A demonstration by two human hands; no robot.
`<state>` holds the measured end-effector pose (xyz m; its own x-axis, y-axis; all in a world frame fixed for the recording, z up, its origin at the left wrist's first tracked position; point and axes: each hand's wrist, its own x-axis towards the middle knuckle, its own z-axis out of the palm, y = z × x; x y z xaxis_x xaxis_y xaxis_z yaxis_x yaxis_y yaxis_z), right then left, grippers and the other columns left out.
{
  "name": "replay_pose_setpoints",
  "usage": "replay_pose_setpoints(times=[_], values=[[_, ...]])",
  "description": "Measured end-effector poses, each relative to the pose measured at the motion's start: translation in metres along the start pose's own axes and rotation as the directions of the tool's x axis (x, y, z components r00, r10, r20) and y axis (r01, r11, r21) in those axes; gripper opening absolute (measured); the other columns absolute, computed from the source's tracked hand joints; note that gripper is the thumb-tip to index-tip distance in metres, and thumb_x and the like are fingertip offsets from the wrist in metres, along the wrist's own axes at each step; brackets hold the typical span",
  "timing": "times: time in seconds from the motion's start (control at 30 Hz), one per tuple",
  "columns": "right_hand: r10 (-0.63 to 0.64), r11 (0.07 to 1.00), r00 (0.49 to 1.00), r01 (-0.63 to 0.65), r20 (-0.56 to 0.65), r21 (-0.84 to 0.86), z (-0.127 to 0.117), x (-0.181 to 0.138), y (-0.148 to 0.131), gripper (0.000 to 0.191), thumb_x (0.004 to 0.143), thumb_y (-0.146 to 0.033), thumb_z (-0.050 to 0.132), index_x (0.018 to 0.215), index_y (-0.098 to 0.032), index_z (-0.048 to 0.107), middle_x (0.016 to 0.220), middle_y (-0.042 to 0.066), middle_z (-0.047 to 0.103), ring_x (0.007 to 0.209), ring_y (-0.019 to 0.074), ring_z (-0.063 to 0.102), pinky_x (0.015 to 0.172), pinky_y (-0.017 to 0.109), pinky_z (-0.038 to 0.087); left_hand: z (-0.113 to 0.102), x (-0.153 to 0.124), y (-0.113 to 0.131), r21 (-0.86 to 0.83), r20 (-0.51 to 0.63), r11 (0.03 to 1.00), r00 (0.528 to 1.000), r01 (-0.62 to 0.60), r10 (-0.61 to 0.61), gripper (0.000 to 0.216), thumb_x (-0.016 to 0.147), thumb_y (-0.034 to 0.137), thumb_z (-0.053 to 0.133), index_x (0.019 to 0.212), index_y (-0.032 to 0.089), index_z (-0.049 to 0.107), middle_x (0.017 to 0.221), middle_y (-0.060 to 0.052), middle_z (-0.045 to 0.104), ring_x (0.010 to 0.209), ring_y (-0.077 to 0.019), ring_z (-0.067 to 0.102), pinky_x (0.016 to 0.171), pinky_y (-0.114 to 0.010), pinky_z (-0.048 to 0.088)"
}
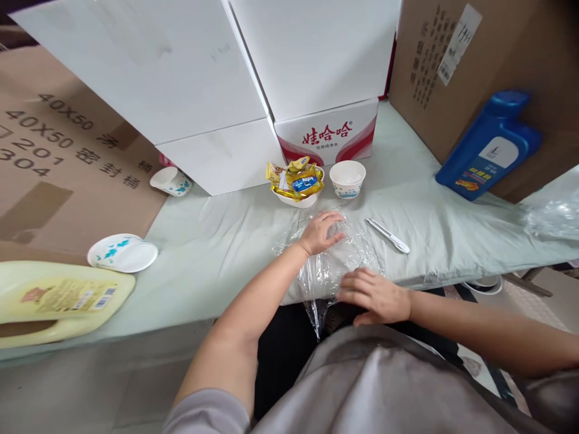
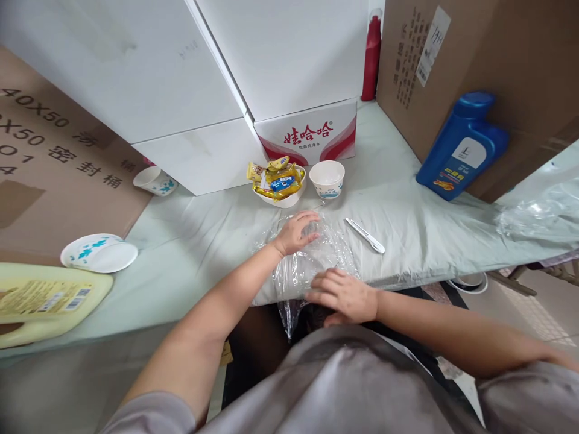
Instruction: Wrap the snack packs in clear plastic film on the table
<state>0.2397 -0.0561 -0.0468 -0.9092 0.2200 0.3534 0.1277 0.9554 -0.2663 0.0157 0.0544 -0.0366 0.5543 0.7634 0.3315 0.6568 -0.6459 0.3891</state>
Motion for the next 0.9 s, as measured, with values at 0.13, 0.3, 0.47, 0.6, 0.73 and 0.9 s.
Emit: replay_pose_setpoints(times=[0.13, 0.3, 0.47, 0.6, 0.73, 0.9], values=[[0.193, 0.98, 0.967, -0.182, 0.167, -0.079, -0.011, -0.033, 0.023, 0.064, 0.088, -0.036, 0.061, 0.143, -0.01, 0.04, 0.142, 0.02, 0.048, 0.134, 0.0299, 0.038, 0.106, 0.05, 0.034, -0.016, -0.009, -0.012, 0.06, 0.197, 0.997, 0.98, -0.042, 0.03, 0.035, 0.087, 0.047, 0.054, 0.102, 0.018, 0.068, 0.102, -0.009, 0.068, 0.105, -0.024, 0.059, 0.098, -0.04, 0.044], [0.219, 0.969, 0.969, -0.202, 0.117, -0.14, -0.008, -0.053, 0.021, 0.042, 0.095, -0.014, 0.042, 0.137, -0.019, 0.05, 0.14, 0.013, 0.053, 0.133, 0.0249, 0.043, 0.104, 0.047, 0.039, -0.029, -0.02, -0.025, 0.317, 0.302, 0.948, 0.951, -0.036, -0.065, 0.051, 0.084, 0.049, 0.059, 0.128, 0.021, 0.058, 0.127, -0.011, 0.059, 0.122, -0.03, 0.049, 0.104, -0.046, 0.037], [0.245, 0.96, 0.969, -0.24, 0.019, -0.143, -0.018, -0.065, 0.022, 0.041, 0.094, -0.025, 0.051, 0.135, -0.019, 0.052, 0.137, 0.014, 0.055, 0.133, 0.0262, 0.043, 0.103, 0.047, 0.041, -0.044, -0.061, 0.001, 0.305, 0.101, 0.952, 0.994, -0.002, -0.031, 0.039, 0.089, 0.036, 0.052, 0.124, 0.022, 0.059, 0.134, -0.011, 0.055, 0.13, -0.029, 0.043, 0.109, -0.049, 0.034], [0.301, 0.944, 0.954, -0.295, 0.018, -0.151, -0.026, -0.08, 0.03, 0.042, 0.093, -0.027, 0.055, 0.134, -0.022, 0.052, 0.136, 0.013, 0.056, 0.132, 0.0269, 0.045, 0.104, 0.049, 0.041, -0.047, -0.135, 0.033, 0.123, 0.258, 0.983, 0.961, -0.137, 0.101, 0.066, 0.074, 0.058, 0.066, 0.131, 0.028, 0.055, 0.131, -0.011, 0.059, 0.126, -0.0306, 0.049, 0.11, -0.049, 0.037], [0.279, 0.954, 0.96, -0.281, -0.03, -0.108, -0.029, -0.078, 0.031, 0.027, 0.094, -0.019, 0.05, 0.116, -0.022, 0.063, 0.123, 0.009, 0.065, 0.128, 0.0255, 0.049, 0.103, 0.048, 0.042, -0.041, -0.187, 0.051, 0.111, 0.373, 0.983, 0.923, -0.143, 0.092, 0.057, 0.079, 0.037, 0.068, 0.133, 0.037, 0.051, 0.145, -0.004, 0.048, 0.138, -0.0295, 0.04, 0.112, -0.053, 0.034], [0.314, 0.946, 0.945, -0.304, -0.085, 0.112, -0.042, -0.057, 0.024, 0.019, 0.095, -0.022, 0.047, 0.101, -0.022, 0.064, 0.112, 0.009, 0.069, 0.127, 0.0247, 0.051, 0.101, 0.046, 0.045, -0.04, -0.189, 0.063, -0.15, -0.013, 0.979, 0.99, 0.138, -0.142, 0.02, 0.092, 0.022, 0.05, 0.096, 0.025, 0.069, 0.117, -0.008, 0.068, 0.126, -0.0257, 0.054, 0.101, -0.048, 0.049]])
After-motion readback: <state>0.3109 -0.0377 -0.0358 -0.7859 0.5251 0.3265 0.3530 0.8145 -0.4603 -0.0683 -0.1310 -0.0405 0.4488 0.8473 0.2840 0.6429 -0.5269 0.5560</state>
